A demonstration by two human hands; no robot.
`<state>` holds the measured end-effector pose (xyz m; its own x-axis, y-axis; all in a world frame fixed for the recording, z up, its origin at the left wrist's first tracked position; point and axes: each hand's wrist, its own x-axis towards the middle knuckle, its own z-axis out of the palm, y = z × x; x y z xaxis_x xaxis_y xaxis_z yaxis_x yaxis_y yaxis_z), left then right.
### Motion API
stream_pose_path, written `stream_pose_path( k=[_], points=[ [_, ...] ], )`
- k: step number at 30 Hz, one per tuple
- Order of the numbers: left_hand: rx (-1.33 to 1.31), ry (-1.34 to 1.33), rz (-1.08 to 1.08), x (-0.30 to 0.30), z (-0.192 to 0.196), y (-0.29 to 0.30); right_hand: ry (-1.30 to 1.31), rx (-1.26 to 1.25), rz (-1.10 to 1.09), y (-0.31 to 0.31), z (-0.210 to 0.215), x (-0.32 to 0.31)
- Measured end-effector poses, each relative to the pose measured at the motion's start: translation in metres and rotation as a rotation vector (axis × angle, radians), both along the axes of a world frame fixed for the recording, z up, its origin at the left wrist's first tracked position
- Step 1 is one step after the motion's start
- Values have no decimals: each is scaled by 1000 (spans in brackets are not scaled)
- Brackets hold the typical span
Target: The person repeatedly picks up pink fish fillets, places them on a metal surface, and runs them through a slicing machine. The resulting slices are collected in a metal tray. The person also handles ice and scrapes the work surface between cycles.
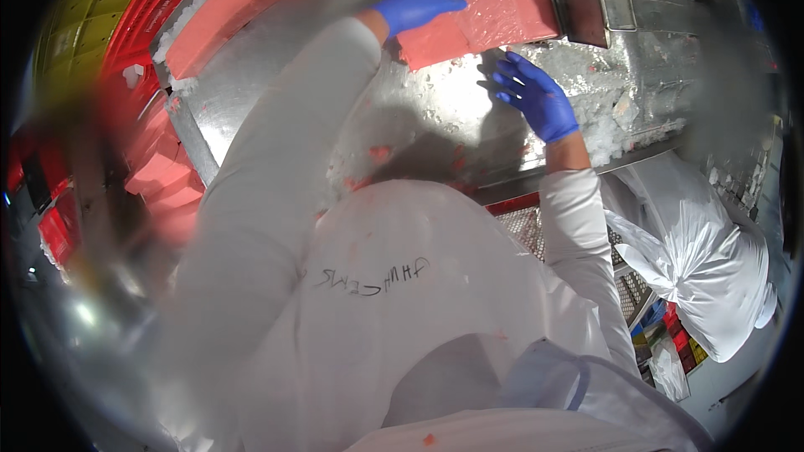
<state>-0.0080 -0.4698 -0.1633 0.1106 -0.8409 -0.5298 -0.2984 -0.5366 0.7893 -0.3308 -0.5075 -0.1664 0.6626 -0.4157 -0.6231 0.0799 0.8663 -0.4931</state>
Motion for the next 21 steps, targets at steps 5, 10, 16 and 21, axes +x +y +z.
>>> stream_pose_path(
  k=[5,10,16,21],
  points=[
    [283,256,-119,-9,4,8,39,25,-181,39,-46,63],
    [373,391,-8,-31,-31,41,-15,163,-225,64,-60,77],
    [385,371,-40,-24,-2,61,-11,289,-254,79,-11,101],
    [427,420,-125,17,18,97,-12,282,-111,117,-7,126]
  ],
)
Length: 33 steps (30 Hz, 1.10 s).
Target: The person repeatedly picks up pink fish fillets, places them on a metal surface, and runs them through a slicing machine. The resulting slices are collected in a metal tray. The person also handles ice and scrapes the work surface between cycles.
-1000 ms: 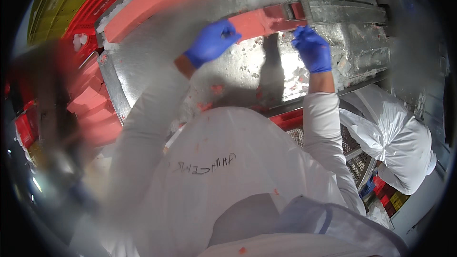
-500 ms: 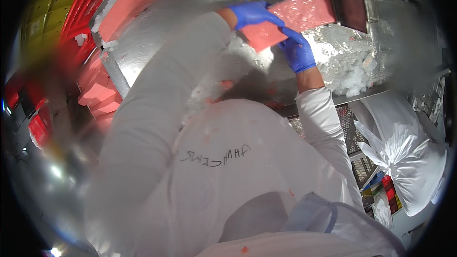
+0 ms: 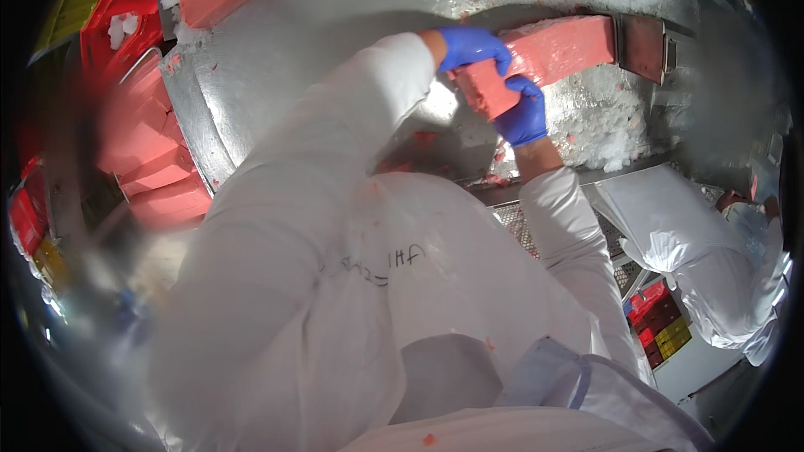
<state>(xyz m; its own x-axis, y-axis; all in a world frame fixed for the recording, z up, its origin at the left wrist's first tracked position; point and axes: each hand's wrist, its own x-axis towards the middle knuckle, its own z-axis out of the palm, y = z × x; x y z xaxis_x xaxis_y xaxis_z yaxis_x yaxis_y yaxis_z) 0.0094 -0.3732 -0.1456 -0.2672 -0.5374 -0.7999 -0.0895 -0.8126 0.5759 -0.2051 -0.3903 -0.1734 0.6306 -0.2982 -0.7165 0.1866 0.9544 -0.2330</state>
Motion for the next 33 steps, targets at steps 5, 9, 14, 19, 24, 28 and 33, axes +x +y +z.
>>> stream_pose_path(
  k=[5,9,14,19,24,28,33],
  points=[
    [-94,-29,87,61,-24,117,-28,245,255,100,1,47],
    [-112,37,94,132,-29,219,-73,-392,916,161,-42,57],
    [-463,-534,0,175,12,338,-101,-1359,736,58,27,59],
    [-656,-1394,-46,118,-3,354,694,-1685,426,-92,-103,-27],
    [-356,-1454,-107,110,11,378,113,-581,413,2,-13,38],
    [-274,-1480,-195,114,17,391,293,-933,596,54,47,17],
    [-407,-1512,-200,110,3,406,329,-649,649,64,8,-36]
  ],
)
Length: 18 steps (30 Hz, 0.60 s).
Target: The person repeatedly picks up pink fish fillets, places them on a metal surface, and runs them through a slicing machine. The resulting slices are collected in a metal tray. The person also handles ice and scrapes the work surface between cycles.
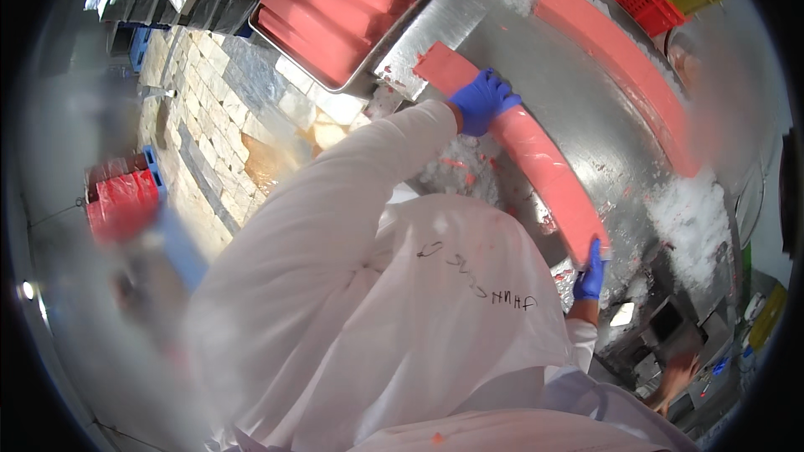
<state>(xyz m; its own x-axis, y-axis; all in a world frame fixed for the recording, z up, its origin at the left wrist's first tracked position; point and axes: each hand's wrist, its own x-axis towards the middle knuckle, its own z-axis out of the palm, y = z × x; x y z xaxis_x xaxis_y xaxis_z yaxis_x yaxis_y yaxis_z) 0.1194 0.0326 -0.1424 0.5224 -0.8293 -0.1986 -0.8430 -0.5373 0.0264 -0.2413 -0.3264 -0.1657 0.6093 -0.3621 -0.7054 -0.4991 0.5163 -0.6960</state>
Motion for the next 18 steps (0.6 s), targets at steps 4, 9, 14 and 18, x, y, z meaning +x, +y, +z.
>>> stream_pose_path(
  k=[4,9,14,18],
  points=[
    [26,16,-54,13,21,12,38,371,45,22,-6,20],
    [133,-27,83,78,21,75,-12,375,158,87,-33,100],
    [-108,-117,369,88,22,120,170,201,435,167,-47,247],
    [-313,85,162,7,23,86,-100,108,332,240,-2,297]
  ],
)
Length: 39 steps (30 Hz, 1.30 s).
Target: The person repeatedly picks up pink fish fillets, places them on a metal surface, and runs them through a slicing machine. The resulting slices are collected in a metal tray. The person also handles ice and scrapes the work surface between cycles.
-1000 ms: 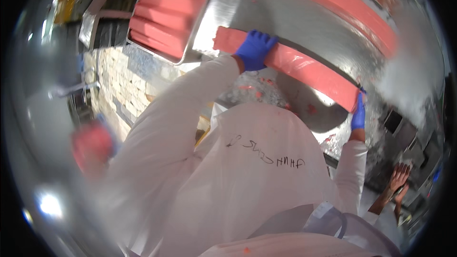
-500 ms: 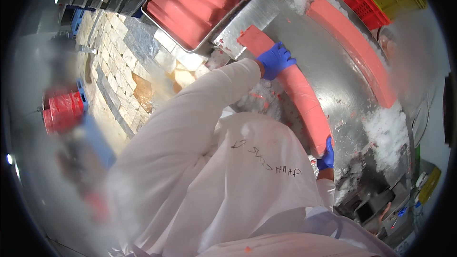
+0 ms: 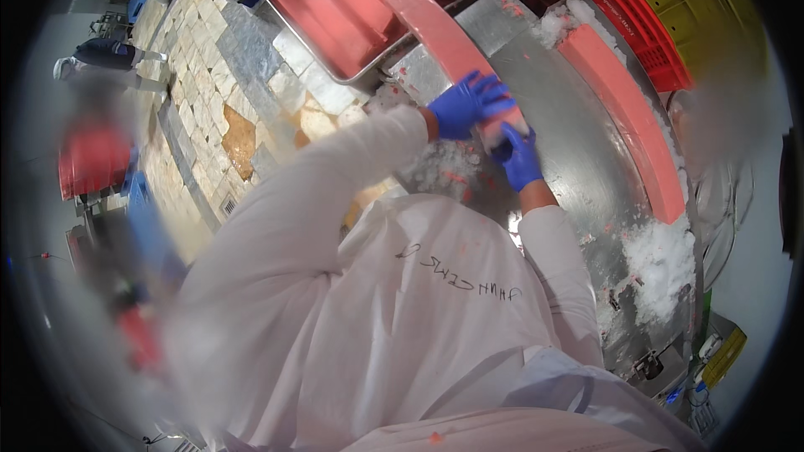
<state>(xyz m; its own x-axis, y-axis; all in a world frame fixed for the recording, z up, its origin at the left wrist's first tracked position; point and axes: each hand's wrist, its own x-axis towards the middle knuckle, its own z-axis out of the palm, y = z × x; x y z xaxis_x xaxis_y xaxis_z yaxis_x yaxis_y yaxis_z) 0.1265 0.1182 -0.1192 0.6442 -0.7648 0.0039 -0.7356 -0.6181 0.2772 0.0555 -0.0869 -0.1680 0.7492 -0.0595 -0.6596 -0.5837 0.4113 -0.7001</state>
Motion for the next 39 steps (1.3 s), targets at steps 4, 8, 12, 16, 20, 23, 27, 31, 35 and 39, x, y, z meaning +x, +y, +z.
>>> stream_pose_path(
  k=[4,8,12,16,20,23,27,31,35,39],
  points=[
    [-29,-86,143,-26,-6,-23,-44,-297,263,-26,-21,0],
    [-188,121,148,-4,-38,-24,4,-272,436,-29,2,-25],
    [-660,240,481,2,2,-13,-241,-761,502,-32,-17,-52],
    [-681,202,768,4,-14,39,-520,-956,518,-18,15,-28],
    [-717,367,766,-27,1,42,-606,-1032,518,9,13,8],
    [-769,575,736,-62,4,43,-689,-1072,502,34,-8,36],
    [-692,714,739,-96,16,44,-691,-1047,470,59,-32,76],
    [-648,666,752,-102,11,49,-743,-979,568,46,-23,101],
    [-473,300,691,-76,18,46,-789,-763,593,23,30,79],
    [-416,-31,693,-50,20,20,-811,-445,445,31,56,51]
  ],
)
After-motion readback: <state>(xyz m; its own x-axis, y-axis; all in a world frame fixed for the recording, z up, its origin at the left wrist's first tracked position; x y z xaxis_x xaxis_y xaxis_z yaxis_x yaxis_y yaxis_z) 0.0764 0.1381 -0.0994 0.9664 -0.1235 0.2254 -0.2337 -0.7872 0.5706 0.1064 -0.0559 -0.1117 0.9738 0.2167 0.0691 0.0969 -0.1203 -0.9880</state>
